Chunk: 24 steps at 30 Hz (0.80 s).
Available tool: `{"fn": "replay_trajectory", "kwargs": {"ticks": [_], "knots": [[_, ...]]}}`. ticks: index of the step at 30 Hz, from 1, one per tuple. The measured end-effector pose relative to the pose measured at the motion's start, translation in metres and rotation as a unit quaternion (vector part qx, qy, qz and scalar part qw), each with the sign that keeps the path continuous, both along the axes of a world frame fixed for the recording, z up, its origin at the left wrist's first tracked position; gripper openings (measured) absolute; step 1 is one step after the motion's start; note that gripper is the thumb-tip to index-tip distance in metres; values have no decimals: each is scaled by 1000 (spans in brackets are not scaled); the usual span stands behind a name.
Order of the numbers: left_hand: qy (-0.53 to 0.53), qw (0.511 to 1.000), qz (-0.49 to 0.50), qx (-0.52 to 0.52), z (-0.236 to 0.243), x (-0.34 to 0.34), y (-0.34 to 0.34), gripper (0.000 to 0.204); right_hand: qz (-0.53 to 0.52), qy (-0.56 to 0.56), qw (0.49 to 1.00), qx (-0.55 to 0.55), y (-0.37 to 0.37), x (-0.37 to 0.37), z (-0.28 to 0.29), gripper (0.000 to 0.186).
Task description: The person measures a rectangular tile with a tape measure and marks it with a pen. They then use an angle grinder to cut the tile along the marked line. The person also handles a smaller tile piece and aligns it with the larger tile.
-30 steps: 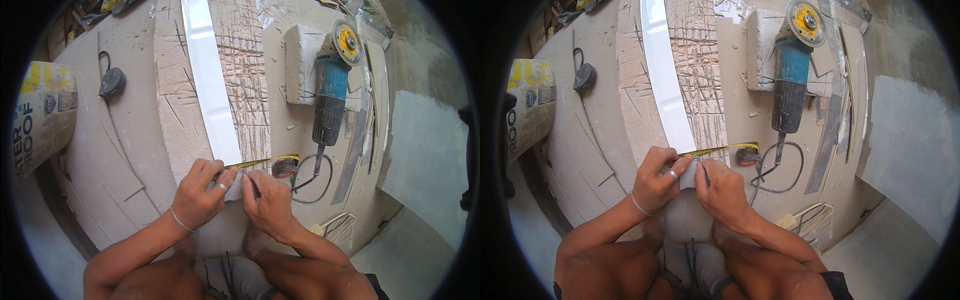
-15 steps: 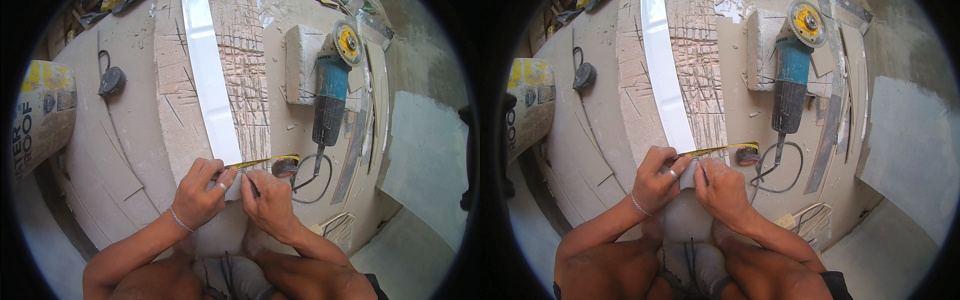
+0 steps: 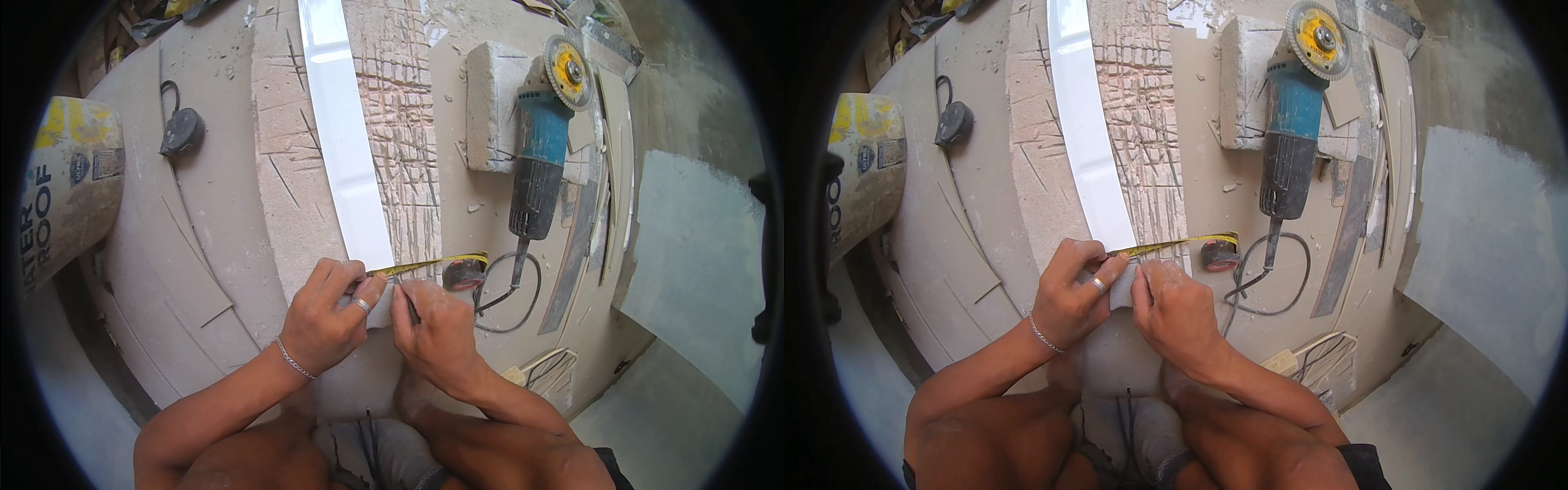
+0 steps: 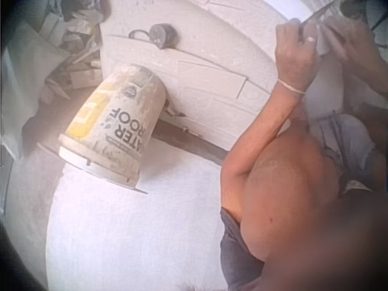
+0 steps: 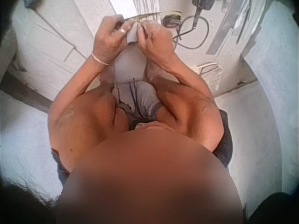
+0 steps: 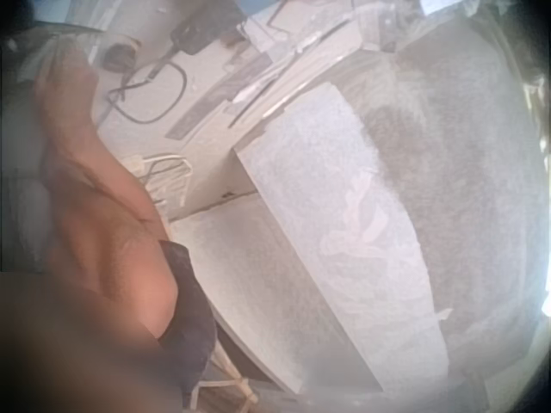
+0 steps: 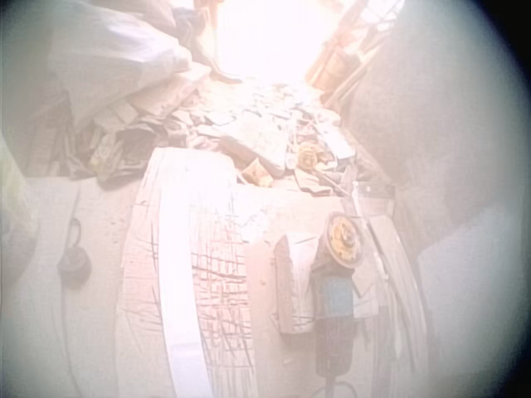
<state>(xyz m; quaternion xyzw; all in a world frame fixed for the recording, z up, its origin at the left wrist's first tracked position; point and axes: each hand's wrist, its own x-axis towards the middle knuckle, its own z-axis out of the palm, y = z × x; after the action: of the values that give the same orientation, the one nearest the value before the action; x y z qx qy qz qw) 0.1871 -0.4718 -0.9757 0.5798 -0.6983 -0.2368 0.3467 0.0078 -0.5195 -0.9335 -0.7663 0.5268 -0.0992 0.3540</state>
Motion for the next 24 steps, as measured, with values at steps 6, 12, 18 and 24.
{"fn": "replay_trajectory", "kwargs": {"ticks": [6, 12, 18, 24], "knots": [[5, 1000, 1, -1, 1, 0, -1, 40, 5, 9, 1000, -3, 1, 2, 1, 5], [7, 1000, 3, 2, 2, -1, 0, 40, 30, 38, 998, 37, -5, 4, 7, 7], [15, 1000, 10, 0, 1, -1, 0, 39, 15, 59, 996, 68, -7, 2, 15, 9], [10, 1000, 9, 5, 0, -2, 1, 40, -4, 13, 1000, 22, -7, -1, 10, 6]]}}
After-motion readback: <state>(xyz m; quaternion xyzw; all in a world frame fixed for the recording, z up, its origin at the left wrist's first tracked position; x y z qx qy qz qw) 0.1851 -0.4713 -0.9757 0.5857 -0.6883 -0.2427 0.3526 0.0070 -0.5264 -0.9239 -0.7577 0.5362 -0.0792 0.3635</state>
